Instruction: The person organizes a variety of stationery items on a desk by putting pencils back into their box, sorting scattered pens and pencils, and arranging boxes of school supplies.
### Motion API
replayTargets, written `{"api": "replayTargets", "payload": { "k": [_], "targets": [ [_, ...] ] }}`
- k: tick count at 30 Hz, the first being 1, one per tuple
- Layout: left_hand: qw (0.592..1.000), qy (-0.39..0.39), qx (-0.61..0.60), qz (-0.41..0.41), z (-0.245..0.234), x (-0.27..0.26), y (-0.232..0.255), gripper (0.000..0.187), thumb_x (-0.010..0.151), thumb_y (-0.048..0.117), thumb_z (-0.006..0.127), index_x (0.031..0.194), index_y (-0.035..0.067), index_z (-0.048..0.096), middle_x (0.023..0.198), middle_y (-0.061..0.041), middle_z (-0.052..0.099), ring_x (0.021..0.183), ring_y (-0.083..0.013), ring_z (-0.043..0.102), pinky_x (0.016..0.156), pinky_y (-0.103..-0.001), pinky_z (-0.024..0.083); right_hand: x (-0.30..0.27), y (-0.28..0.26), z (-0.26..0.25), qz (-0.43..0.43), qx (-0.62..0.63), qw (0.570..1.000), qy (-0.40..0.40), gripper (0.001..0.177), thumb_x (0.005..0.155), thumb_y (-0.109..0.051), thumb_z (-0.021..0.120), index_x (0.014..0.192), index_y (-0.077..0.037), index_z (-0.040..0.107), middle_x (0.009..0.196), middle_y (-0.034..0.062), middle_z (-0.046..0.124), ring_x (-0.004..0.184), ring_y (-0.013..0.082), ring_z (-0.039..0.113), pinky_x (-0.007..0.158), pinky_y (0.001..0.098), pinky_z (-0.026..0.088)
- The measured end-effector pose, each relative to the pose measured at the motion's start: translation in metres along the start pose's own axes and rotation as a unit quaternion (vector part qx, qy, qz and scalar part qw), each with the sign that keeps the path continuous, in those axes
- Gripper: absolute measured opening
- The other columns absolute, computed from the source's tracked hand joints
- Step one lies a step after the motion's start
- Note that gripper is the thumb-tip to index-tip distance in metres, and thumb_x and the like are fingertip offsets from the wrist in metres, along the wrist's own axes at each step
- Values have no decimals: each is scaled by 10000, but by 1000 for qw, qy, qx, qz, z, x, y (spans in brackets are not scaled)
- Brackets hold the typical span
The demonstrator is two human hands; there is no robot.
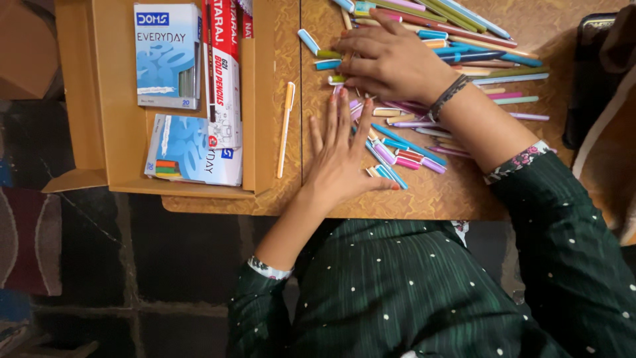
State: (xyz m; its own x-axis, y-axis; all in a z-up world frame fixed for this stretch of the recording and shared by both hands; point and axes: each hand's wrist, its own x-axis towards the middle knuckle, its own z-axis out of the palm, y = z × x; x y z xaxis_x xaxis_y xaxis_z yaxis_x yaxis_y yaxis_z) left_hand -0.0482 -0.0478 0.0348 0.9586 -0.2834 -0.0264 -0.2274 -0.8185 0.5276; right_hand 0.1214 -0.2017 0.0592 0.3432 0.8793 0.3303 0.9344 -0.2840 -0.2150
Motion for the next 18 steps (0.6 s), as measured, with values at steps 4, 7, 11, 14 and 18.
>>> {"api": "replayTargets", "payload": {
  "k": [4, 7, 11, 14, 18],
  "targets": [
    [999, -12, 37, 14, 7, 9, -1, 1461, 594, 912, 704, 1633, 159, 6, 1668, -296, -77, 1559, -473, -81, 1163, -791, 7, -5, -7, -25, 3, -18, 1000, 11, 360, 991, -335, 718, 1271, -109, 707, 1498, 98, 604, 1433, 301, 529, 1251, 557, 324],
    [998, -4, 52, 21, 8, 11, 0, 1440, 618, 932, 680, 1638, 157, 22, 1668, -292, -84, 1559, -475, -85, 1163, -800, -11, -36, -18, -51, 71, 26, 997, -7, 414, 1055, -350, 685, 1364, -81, 623, 1564, 159, 535, 1508, 359, 479, 1318, 540, 312],
    [997, -18, 63, 28, 2, 19, -2, 1406, 616, 930, 676, 1646, 202, 54, 1686, -266, -76, 1567, -464, -84, 1170, -802, -16, -97, -38, -81, 194, 26, 977, -89, 1178, 587, -734, 738, 1556, -159, 395, 1620, 224, 343, 1532, 421, 260, 1222, 680, 137],
    [991, -90, 97, -7, -3, 26, 1, 1378, 610, 947, 675, 1641, 252, 81, 1676, -265, -90, 1558, -474, -97, 1139, -824, -37, -123, -51, -100, 289, 26, 949, -123, 1337, 459, -733, 755, 1597, -200, 297, 1654, 220, 220, 1550, 460, 135, 1204, 707, 113],
    [992, -86, 94, 8, -1, 37, 1, 1348, 600, 936, 688, 1643, 308, 110, 1693, -246, -73, 1564, -478, -87, 1140, -810, -20, -148, -47, -98, 394, 76, 907, -130, 1418, 391, -712, 772, 1599, -207, 228, 1666, 261, 116, 1533, 506, 72, 1113, 713, 171]
  ]
}}
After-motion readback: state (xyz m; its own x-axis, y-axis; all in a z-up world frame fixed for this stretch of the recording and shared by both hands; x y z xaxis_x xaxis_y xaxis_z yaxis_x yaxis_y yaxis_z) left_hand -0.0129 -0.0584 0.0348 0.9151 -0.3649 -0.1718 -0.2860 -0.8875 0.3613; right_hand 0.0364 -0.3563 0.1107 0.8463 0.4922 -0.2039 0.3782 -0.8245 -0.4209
